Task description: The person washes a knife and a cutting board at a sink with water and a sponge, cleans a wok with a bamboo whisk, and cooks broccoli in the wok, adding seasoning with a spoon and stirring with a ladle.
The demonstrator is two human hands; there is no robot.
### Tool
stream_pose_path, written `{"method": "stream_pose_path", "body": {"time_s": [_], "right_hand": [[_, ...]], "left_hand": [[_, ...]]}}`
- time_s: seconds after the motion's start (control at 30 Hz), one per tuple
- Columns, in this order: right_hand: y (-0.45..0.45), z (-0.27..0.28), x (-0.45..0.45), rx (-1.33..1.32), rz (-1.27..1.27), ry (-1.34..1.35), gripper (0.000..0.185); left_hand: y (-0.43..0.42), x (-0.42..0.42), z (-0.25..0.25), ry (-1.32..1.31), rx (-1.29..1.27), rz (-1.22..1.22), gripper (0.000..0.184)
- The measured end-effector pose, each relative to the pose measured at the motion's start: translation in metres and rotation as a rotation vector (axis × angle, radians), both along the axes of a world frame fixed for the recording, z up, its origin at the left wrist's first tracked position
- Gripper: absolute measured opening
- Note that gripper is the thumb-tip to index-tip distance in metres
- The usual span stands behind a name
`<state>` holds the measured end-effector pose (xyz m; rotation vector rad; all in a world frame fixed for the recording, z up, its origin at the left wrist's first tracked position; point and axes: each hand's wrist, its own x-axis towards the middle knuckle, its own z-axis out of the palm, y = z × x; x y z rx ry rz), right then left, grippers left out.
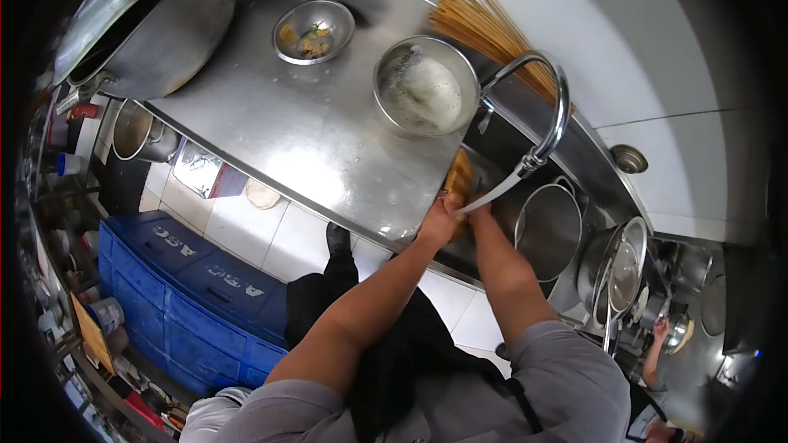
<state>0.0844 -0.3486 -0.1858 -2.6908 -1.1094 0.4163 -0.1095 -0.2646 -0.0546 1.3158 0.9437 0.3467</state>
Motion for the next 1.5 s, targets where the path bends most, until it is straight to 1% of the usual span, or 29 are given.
{"method": "stream_pose_path", "body": {"time_s": [0.03,0.07,0.13,0.17,0.2,0.23,0.27,0.3,0.33,0.37,0.43,0.5,0.57,0.6,0.73,0.8,0.83,0.9,0.93,1.03,1.07,1.13,1.17,1.2,1.27,1.33,1.37,1.4,1.5], "right_hand": [[0.015,0.006,0.009,-0.121,0.257,-0.228,0.037],[0.064,0.035,0.010,-0.108,0.264,-0.213,0.037],[0.074,0.116,-0.040,0.002,-0.432,0.286,0.041],[0.066,0.100,-0.039,0.005,-0.431,0.295,0.041],[0.047,0.070,-0.029,0.071,-0.290,0.289,0.045],[0.043,0.094,-0.040,0.133,-0.149,0.273,0.051],[0.032,0.118,-0.062,0.194,-0.282,0.240,0.041],[0.033,0.155,-0.082,0.055,-0.299,0.287,0.037],[0.028,0.160,-0.090,0.077,-0.348,0.310,0.041],[0.022,0.175,-0.102,0.111,-0.327,0.293,0.040],[0.009,0.202,-0.117,0.010,-0.190,0.243,0.036],[-0.011,0.215,-0.125,-0.096,-0.051,0.204,0.038],[-0.031,0.226,-0.132,-0.133,0.018,0.178,0.040],[-0.039,0.241,-0.139,-0.062,0.050,0.129,0.039],[-0.027,0.326,-0.173,0.167,0.092,0.065,0.038],[0.006,0.377,-0.190,0.270,0.126,0.071,0.041],[0.029,0.391,-0.194,0.370,0.159,0.081,0.043],[0.078,0.396,-0.188,0.577,0.179,0.116,0.048],[0.109,0.387,-0.177,0.644,0.119,0.244,0.047],[0.187,0.368,-0.155,0.786,-0.226,0.786,0.046],[0.188,0.367,-0.157,0.799,-0.236,0.781,0.046],[0.183,0.365,-0.157,0.951,-0.362,1.022,0.043],[0.170,0.359,-0.155,0.964,-0.378,1.014,0.043],[0.146,0.348,-0.152,0.989,-0.377,1.047,0.038],[0.106,0.315,-0.134,1.021,-0.378,1.076,0.033],[0.074,0.270,-0.111,1.149,-0.752,1.241,0.022],[0.072,0.270,-0.110,1.165,-0.759,1.243,0.022],[0.074,0.272,-0.111,1.136,-0.741,1.206,0.019],[0.074,0.280,-0.109,1.106,-0.702,1.113,0.018]], "left_hand": [[0.005,0.000,0.010,0.011,0.010,0.007,0.046],[0.007,-0.001,0.016,-0.003,0.043,-0.002,0.046],[0.004,0.000,0.013,0.024,0.152,-0.005,0.047],[0.004,-0.003,0.014,0.032,0.157,-0.005,0.047],[0.006,-0.003,0.018,0.041,0.106,0.008,0.048],[0.005,-0.001,0.025,0.044,0.050,0.020,0.048],[0.005,-0.002,0.032,0.031,0.049,0.017,0.048],[0.009,-0.006,0.043,0.024,-0.055,-0.002,0.050],[0.014,-0.007,0.054,0.016,-0.151,-0.024,0.051],[0.014,-0.005,0.048,0.000,-0.135,-0.033,0.051],[0.008,0.003,0.006,0.082,0.138,-0.058,0.056],[0.012,0.001,0.013,0.046,0.142,-0.064,0.063],[0.015,-0.006,0.036,0.092,-0.005,-0.046,0.068],[0.017,-0.002,0.019,0.084,-0.096,-0.090,0.072],[0.012,0.001,0.014,0.078,-0.035,-0.004,0.069],[0.007,0.011,-0.013,-0.153,-0.188,0.056,0.066],[0.004,0.010,-0.013,-0.156,-0.183,0.047,0.066],[-0.002,0.009,-0.012,-0.358,0.121,0.077,0.063],[0.001,0.020,-0.047,-0.180,0.013,0.019,0.063],[0.003,0.032,-0.081,-0.084,0.053,-0.078,0.064],[-0.001,0.039,-0.106,-0.045,0.216,-0.047,0.063],[0.008,0.031,-0.084,-0.096,0.279,-0.108,0.062],[0.012,0.026,-0.072,-0.146,0.330,-0.148,0.060],[0.010,0.023,-0.069,-0.148,0.329,-0.166,0.060],[0.008,0.023,-0.061,-0.232,-0.240,0.010,0.057],[0.010,0.007,-0.004,-0.257,-0.332,-0.053,0.055],[0.013,0.005,0.018,-0.285,-0.422,-0.102,0.052],[0.014,0.018,-0.002,-0.337,-0.345,-0.129,0.046],[0.017,0.062,-0.005,-0.263,-0.193,-0.064,0.033]]}}
